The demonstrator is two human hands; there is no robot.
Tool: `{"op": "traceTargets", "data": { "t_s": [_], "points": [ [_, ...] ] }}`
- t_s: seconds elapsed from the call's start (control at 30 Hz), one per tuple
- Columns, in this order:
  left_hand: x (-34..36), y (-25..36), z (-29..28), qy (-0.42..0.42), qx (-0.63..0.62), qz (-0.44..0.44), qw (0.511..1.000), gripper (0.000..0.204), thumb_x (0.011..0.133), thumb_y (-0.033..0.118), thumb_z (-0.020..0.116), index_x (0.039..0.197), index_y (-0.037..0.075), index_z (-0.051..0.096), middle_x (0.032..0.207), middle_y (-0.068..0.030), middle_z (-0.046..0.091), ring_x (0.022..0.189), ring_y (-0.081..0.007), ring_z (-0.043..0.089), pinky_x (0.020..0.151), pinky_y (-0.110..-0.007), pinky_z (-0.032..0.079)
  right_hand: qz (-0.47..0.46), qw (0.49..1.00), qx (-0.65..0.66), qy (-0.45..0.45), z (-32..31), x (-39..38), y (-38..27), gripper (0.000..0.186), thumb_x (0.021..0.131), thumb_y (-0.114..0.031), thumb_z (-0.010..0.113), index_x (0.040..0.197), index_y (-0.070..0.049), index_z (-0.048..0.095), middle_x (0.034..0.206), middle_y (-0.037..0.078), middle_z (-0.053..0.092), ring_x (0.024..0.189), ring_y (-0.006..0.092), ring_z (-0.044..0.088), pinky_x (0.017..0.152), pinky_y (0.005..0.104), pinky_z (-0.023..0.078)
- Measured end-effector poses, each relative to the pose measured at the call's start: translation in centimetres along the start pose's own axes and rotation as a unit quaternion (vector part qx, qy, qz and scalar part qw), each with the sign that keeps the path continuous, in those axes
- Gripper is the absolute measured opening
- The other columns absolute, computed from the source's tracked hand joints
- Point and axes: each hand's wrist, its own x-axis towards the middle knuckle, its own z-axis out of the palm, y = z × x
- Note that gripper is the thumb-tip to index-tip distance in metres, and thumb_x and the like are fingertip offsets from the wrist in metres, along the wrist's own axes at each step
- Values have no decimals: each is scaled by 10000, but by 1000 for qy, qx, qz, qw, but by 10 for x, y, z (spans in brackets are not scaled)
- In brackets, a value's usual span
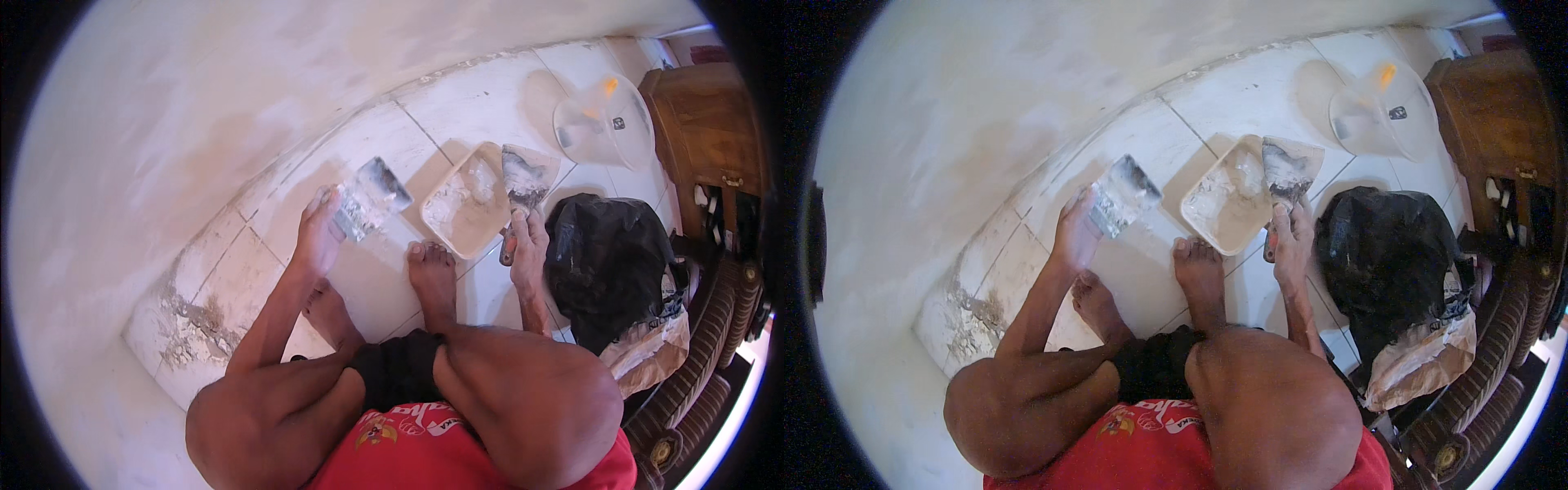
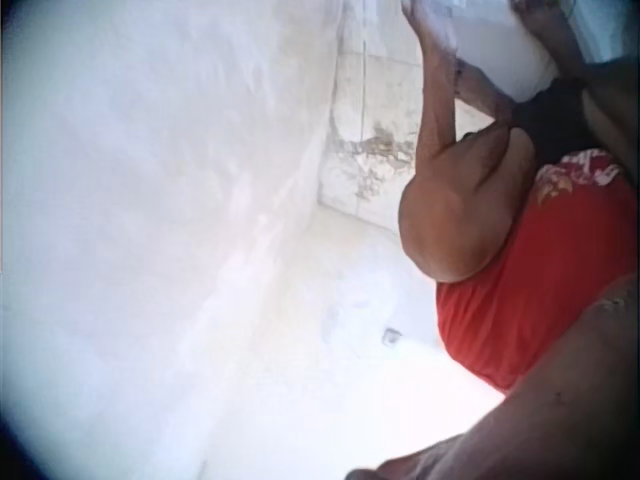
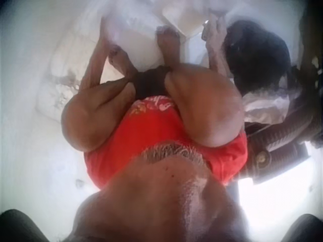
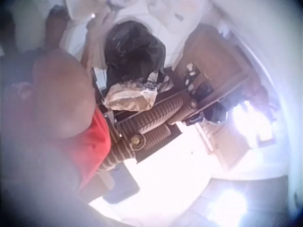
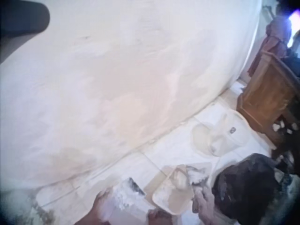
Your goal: The person applies spackle to a wall using putty knives, repeatedly scooping paste from a container, transferring it between the putty knives, and smoothing it onto the wall surface.
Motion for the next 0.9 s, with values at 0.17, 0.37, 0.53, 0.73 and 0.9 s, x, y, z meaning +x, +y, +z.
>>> {"op": "traceTargets", "data": {
  "t_s": [0.17, 0.37, 0.53, 0.73, 0.9],
  "points": [
    [41, -4, -5, -65, -9, 61, 996, 345, 1008, 274, 512, 1262, 40, 528, 1233, -78, 614, 1162, -204, 587, 1013, -394, 451, 86, 987, 91, -105, 10, 6, -30, 348, 972, -298, 560, 1099, 17, 634, 700, 22, 549, 567, 94, 522, 559, 256, 462],
    [66, -11, -13, -87, -46, 24, 995, 402, 1018, 298, 483, 1315, 28, 508, 1307, -103, 595, 1226, -230, 555, 1067, -408, 412, 79, 939, -123, -310, -1, 22, -91, 384, 940, -312, 583, 1119, 25, 631, 688, 44, 582, 589, 138, 595, 524, 316, 482],
    [65, -13, 0, -83, -130, 1, 988, 356, 1016, 265, 483, 1267, 18, 538, 1255, -107, 622, 1174, -234, 591, 1041, -411, 444, -48, 868, -256, -422, 38, 46, -86, 375, 906, -297, 568, 950, 69, 637, 727, 189, 637, 618, 363, 649, 678, 448, 510],
    [67, -26, -11, -75, -141, -13, 987, 367, 1017, 280, 480, 1283, 32, 528, 1253, -108, 622, 1176, -238, 592, 1031, -409, 456, -121, 809, -362, -448, 83, 70, -60, 403, 896, -304, 566, 861, 92, 629, 853, 277, 634, 841, 433, 633, 779, 508, 487],
    [63, -29, -13, -78, -141, -30, 986, 405, 1017, 291, 479, 1318, 23, 505, 1291, -116, 605, 1187, -248, 588, 1035, -417, 454, -130, 832, -308, -443, 95, 66, -49, 357, 877, -265, 565, 807, 74, 654, 594, 205, 600, 572, 284, 650, 582, 389, 510]
  ]
}}
